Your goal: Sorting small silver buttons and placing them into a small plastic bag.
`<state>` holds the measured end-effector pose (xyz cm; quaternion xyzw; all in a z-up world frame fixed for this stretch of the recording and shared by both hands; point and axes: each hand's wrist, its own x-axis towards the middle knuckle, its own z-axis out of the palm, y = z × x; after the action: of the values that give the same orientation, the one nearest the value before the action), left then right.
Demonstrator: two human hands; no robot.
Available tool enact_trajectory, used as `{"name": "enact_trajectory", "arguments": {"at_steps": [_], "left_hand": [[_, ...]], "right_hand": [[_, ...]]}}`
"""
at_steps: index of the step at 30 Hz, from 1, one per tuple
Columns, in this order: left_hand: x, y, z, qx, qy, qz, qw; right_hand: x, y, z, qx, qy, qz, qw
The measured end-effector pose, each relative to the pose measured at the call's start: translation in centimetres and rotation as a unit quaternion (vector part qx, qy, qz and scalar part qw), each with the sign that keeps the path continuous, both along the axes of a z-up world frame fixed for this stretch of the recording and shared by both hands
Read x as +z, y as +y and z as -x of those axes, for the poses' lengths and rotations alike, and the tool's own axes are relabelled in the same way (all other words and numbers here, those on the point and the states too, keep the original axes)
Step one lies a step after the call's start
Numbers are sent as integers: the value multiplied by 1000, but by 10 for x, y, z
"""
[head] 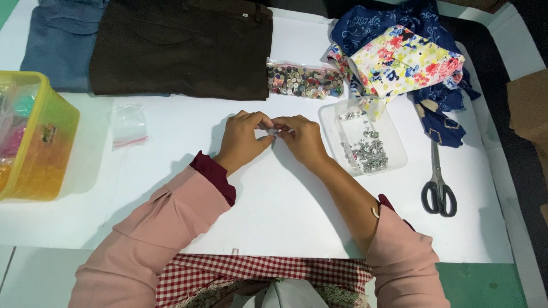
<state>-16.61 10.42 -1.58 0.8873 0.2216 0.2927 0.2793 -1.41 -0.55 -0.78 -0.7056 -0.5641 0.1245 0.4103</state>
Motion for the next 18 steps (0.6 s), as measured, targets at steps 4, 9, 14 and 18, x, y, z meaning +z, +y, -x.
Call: {"name": "enact_trajectory", "arguments": {"at_steps": [4, 9, 14, 18], "left_hand": [[-4, -3, -2, -3, 20, -24, 1000], [-4, -4, -2, 1, 46, -42, 998], [-3, -3, 1, 10, 40, -56, 998], [6, -8, 3, 8, 10, -80, 997]], "right_hand": [[7, -2, 8, 2, 12, -8, 1000], [-1, -2, 5, -3, 32, -25, 999], [8, -9, -2, -4, 17, -56, 998], [43, -27, -11, 5, 2, -109, 994]]}}
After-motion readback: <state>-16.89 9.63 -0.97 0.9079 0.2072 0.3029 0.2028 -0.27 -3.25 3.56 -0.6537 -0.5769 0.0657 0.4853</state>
